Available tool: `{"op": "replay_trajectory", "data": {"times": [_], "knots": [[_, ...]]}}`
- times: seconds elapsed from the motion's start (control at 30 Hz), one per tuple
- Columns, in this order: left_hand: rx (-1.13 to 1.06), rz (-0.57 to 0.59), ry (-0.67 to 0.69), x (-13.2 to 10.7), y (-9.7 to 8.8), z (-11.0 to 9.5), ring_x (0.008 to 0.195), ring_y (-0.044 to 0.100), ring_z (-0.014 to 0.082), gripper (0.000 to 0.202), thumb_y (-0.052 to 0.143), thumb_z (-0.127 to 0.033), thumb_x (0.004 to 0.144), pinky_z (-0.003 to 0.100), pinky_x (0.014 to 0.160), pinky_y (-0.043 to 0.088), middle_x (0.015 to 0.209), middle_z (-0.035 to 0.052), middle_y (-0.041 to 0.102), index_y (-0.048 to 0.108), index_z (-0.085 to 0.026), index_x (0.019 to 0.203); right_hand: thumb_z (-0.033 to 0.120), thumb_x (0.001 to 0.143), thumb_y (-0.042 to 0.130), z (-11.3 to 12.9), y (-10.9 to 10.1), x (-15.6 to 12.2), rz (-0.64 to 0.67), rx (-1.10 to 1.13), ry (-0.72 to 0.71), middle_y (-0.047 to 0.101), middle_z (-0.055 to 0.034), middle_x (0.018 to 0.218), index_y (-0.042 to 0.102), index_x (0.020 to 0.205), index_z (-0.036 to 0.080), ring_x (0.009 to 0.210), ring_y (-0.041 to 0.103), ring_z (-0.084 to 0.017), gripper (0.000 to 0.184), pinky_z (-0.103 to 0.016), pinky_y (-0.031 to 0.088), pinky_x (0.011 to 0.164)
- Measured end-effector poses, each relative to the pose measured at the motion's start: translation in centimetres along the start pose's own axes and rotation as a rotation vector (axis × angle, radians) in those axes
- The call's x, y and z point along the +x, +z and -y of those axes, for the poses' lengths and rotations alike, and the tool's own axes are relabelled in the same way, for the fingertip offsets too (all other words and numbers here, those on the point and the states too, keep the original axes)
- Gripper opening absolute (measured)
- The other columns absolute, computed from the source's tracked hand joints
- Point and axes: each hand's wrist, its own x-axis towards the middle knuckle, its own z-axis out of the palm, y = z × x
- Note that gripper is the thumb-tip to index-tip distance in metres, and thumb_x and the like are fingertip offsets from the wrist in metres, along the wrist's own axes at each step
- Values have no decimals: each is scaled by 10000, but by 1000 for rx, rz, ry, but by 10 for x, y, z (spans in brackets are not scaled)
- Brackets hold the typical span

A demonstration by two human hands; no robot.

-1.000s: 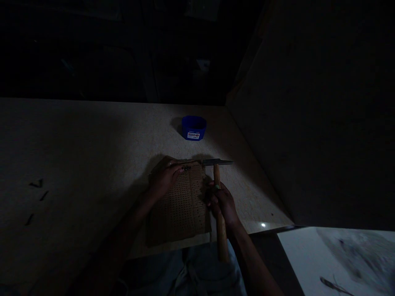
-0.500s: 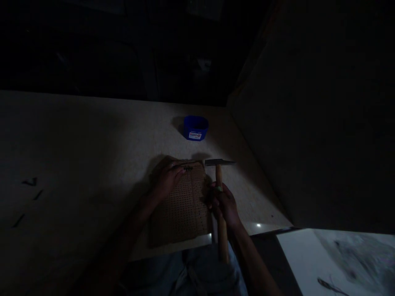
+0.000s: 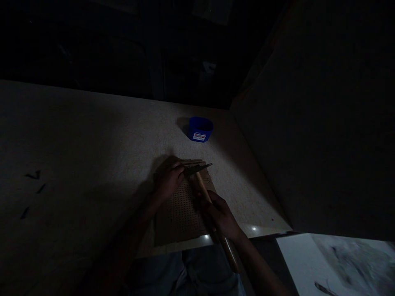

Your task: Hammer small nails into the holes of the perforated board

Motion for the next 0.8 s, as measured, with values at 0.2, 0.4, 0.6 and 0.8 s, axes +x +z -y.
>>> {"op": "replay_trajectory", "data": {"times": [0.2,0.4,0.6,0.8], "knots": [[-79,-11,4,1,-1,-3,967,659,205,232,520,-248,976,356,907,521,1058,55,730,750,-224,957,561,850,647,-14,6,-1,-169,120,14,665,10,669,594,1136,173,364,412,-65,486,-164,295,309],[-125,-12,-5,4,-2,-3,1005,672,216,231,538,-262,966,384,949,530,1092,46,751,762,-242,1017,557,844,639,-25,9,1,-257,278,-25,619,52,584,554,1157,171,304,352,-47,504,-154,273,293],[-64,-29,35,4,-8,-8,997,680,207,225,555,-230,960,348,922,542,1096,38,755,770,-250,1021,541,839,660,-31,10,1,-316,356,-71,475,100,472,552,1137,188,429,564,-137,475,-134,268,285],[-42,-44,53,4,-5,-5,997,674,205,243,544,-239,971,347,924,541,1086,37,748,764,-257,1071,549,813,669,-28,10,2,-316,367,-65,515,74,483,543,1109,190,559,690,-202,482,-132,272,276]]}}
